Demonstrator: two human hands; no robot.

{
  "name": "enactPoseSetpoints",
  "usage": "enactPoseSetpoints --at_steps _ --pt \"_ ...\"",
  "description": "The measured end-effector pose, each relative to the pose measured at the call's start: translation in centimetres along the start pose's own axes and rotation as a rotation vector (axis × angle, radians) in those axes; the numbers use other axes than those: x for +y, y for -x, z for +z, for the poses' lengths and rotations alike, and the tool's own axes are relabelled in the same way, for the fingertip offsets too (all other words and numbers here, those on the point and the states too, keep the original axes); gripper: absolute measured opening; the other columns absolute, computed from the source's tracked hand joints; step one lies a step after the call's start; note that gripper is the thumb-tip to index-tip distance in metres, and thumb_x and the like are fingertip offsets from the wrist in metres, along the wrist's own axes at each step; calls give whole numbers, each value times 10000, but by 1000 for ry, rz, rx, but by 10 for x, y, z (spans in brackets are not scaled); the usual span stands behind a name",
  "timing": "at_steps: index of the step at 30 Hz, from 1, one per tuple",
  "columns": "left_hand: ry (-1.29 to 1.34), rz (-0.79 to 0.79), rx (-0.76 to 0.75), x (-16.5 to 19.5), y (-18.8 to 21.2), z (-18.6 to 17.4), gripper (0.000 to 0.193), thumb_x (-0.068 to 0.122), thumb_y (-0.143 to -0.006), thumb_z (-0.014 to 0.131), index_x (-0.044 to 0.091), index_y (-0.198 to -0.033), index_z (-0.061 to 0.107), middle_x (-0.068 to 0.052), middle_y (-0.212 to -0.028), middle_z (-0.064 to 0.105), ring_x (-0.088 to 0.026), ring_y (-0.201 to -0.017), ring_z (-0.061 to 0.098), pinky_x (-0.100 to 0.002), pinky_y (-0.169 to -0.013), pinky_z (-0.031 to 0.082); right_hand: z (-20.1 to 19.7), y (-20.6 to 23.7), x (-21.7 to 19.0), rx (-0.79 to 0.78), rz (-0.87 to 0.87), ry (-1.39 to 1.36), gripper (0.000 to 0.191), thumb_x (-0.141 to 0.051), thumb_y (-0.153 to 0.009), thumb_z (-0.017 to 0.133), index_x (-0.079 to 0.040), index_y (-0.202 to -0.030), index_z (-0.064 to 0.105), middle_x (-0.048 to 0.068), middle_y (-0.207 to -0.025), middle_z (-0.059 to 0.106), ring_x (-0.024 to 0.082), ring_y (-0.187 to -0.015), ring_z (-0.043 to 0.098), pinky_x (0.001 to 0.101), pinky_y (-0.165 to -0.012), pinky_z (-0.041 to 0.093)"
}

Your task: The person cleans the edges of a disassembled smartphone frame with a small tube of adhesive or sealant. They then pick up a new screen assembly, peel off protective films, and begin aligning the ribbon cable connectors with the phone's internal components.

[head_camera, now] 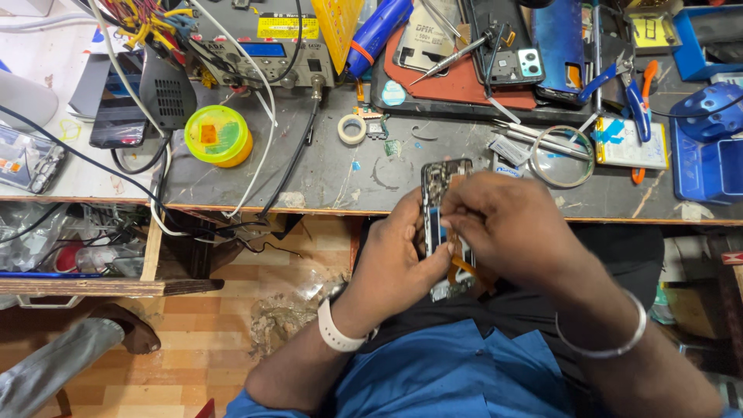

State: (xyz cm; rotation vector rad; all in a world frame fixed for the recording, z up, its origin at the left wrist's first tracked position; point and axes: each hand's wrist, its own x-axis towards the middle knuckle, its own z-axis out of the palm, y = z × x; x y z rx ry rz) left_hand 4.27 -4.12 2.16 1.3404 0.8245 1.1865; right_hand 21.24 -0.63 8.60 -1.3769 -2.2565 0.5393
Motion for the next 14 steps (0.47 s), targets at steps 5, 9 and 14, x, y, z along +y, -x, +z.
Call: enactPoseSetpoints --at_steps 5,9,14 --pt "-263 117 36 -12 -26 -18 530 16 -862 727 5 -1358 539 -58 -1040 726 -49 -910 668 -240 -791 574 -6 -22 8 -20 -38 53 144 -116 -819 733 -61 -946 689 132 -881 652 358 -824 670 439 -704 530" --pt "-93 76 13 -21 -51 -13 588 48 -861 696 10 -1411 491 -24 -1014 722 -25 -872 649 -227 -750 566 6 -25 13 107 -141 107 106 -111 -873 727 -53 -956 695 155 -938 640 383 -863 655 455 -728 521" --pt "-170 22 4 -26 -64 -22 610 47 -831 713 15 -1400 496 -6 -892 697 -26 -743 601 -219 -660 525 17 -26 25 186 -156 86 120 -146 -915 712 -59 -995 702 115 -1033 688 327 -944 687 409 -815 556"
